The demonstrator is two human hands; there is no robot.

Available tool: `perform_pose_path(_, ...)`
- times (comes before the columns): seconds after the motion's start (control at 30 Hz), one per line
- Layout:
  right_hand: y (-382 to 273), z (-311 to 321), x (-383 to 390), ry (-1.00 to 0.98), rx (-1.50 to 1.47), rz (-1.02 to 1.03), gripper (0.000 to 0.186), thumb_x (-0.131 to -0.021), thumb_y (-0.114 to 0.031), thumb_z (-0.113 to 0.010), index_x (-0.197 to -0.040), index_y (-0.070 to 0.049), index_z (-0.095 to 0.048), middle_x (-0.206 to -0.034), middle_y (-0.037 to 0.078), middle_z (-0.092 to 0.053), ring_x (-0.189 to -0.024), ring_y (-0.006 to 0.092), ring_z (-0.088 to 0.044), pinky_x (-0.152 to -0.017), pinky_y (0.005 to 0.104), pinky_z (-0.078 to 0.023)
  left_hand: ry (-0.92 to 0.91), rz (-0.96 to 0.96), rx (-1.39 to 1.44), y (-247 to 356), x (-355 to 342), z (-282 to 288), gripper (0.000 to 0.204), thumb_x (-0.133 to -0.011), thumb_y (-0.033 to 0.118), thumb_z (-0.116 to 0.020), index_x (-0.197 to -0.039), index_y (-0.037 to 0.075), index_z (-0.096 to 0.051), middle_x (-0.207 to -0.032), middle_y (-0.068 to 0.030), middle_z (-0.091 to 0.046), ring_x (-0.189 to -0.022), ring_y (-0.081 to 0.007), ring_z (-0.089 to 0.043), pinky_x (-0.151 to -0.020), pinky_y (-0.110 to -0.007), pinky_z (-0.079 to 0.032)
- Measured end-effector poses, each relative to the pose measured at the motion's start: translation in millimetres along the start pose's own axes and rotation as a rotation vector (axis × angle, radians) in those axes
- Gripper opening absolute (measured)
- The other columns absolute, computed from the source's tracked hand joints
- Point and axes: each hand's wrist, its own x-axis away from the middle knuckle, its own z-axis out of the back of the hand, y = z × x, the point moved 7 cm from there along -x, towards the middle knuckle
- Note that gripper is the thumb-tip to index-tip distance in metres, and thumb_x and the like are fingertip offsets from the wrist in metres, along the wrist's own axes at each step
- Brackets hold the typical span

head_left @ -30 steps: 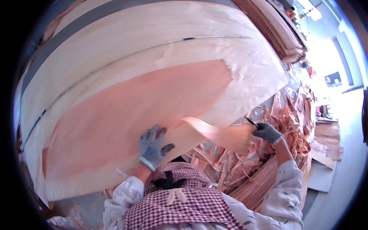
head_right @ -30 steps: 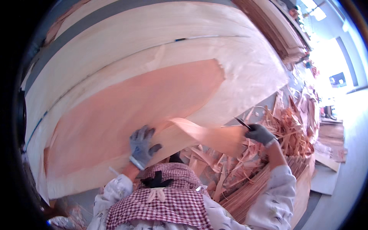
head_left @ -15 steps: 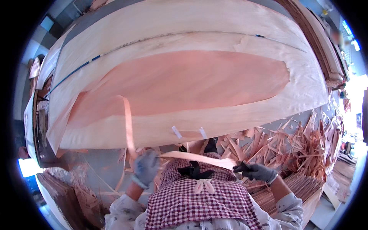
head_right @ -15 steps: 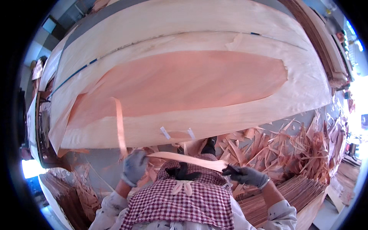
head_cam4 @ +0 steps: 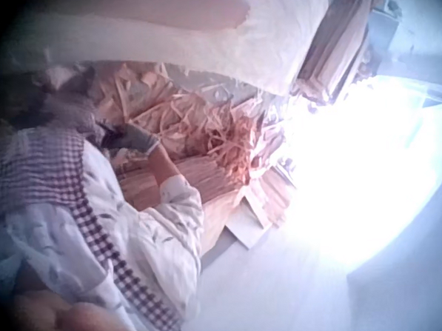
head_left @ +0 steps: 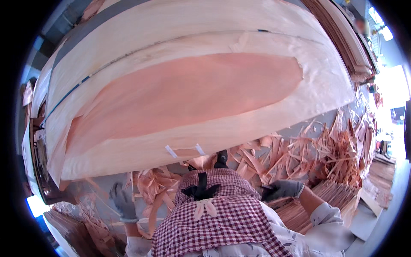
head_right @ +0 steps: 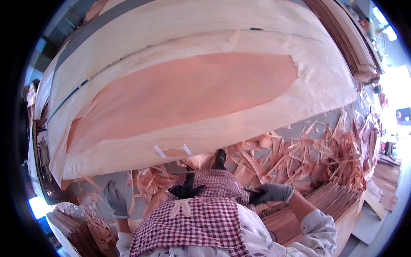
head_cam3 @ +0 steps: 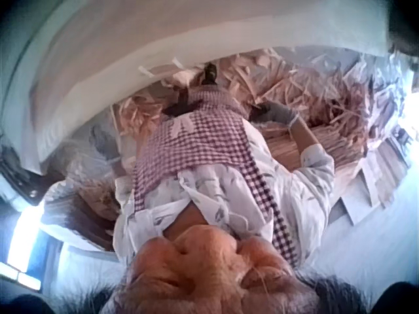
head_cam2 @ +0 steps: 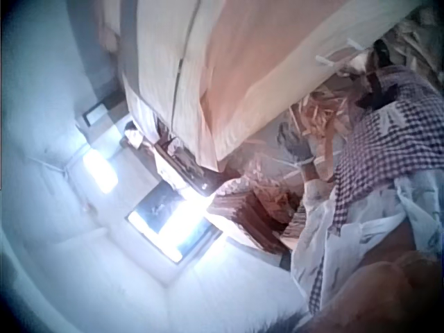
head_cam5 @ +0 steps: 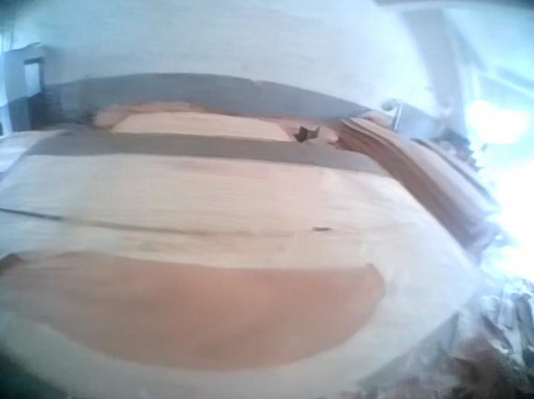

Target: The person trims a piece of wood veneer to fit a hole in a larger veneer sheet, applies tape to secure it, and then removes excess wood strips from the surrounding area.

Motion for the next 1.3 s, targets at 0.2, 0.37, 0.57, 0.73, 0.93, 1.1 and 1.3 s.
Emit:
perform_pose_path(0.2, 29, 61, 22, 0.438, -0.235, -0.098, 0.029, -0.09, -0.029, -0.058, -0.097, -0.001, -0.063, -0.079, -0.003, -0.059, -0.068, 0.0051, -0.051, -0.062, 0.0214, -0.043, -0.689, -0.401, 0.858, 260, -64, -27, 0.033, -0.088, 0.017, -0.052, -0.115, -0.001, -0.055, -0.118, -0.0181, -0.056, -0.112, -0.0325, -0.052, -0.097, -0.043, -0.037)
perform_pose_path(0.37, 34, 54, 6, 0.4, -0.225, -0.004, 0.028, -0.089, -0.027, -0.058, -0.107, -0.006, -0.061, -0.083, -0.002, -0.062, -0.067, 0.0051, -0.05, -0.06, 0.0207, -0.042, -1.415, -0.703, 1.269, 358, -3, -32, 0.034, -0.094, 0.024, -0.046, -0.115, -0.001, -0.056, -0.119, -0.0163, -0.056, -0.115, -0.0291, -0.051, -0.1, -0.04, -0.035)
perform_pose_path(0.57, 19, 45, -10, 0.325, -0.192, 0.219, 0.031, -0.091, -0.024, -0.055, -0.113, -0.002, -0.057, -0.106, 0.005, -0.062, -0.092, 0.0107, -0.055, -0.082, 0.0251, -0.044, -1.585, -0.757, 1.255, 354, 17, -44, 0.03, -0.094, 0.021, -0.042, -0.11, 0.0, -0.056, -0.114, -0.0126, -0.058, -0.108, -0.028, -0.051, -0.098, -0.039, -0.036)
perform_pose_path(0.73, 24, 56, -40, 0.447, -0.127, 0.054, 0.041, -0.09, -0.038, -0.055, -0.104, -0.001, -0.063, -0.097, 0.008, -0.066, -0.087, 0.0146, -0.059, -0.077, 0.0292, -0.046, -1.529, -0.807, 1.26, 366, 16, -44, 0.029, -0.094, 0.019, -0.042, -0.11, -0.001, -0.056, -0.114, -0.0139, -0.058, -0.109, -0.0284, -0.051, -0.097, -0.038, -0.037)
perform_pose_path(0.93, 14, 55, -54, 0.404, 0.263, -0.06, 0.047, -0.074, -0.041, -0.069, -0.087, 0.004, -0.063, -0.07, 0.015, -0.061, -0.067, 0.0187, -0.058, -0.066, 0.0326, -0.047, -1.482, -0.759, 1.348, 364, 16, -49, 0.029, -0.094, 0.019, -0.045, -0.111, -0.002, -0.055, -0.112, -0.015, -0.058, -0.105, -0.0281, -0.055, -0.094, -0.037, -0.041)
perform_pose_path(1.1, 6, 60, -35, 0.373, -0.596, 0.103, 0.021, -0.084, -0.022, -0.064, -0.093, -0.004, -0.058, -0.079, 0.006, -0.062, -0.065, 0.0123, -0.055, -0.055, 0.0244, -0.042, -1.594, -0.579, 1.299, 365, 18, -57, 0.03, -0.094, 0.02, -0.047, -0.111, -0.002, -0.057, -0.109, -0.0143, -0.06, -0.101, -0.0216, -0.057, -0.091, -0.032, -0.043)
perform_pose_path(1.3, -36, 90, -6, 0.466, -0.882, 0.357, 0.02, -0.089, -0.021, -0.059, -0.104, -0.007, -0.055, -0.079, 0.005, -0.061, -0.063, 0.01, -0.056, -0.05, 0.0213, -0.039, -1.289, -0.398, 1.109, 376, -17, -69, 0.027, -0.091, 0.022, -0.052, -0.101, 0.001, -0.063, -0.089, -0.0088, -0.065, -0.083, -0.0135, -0.06, -0.075, -0.028, -0.047)
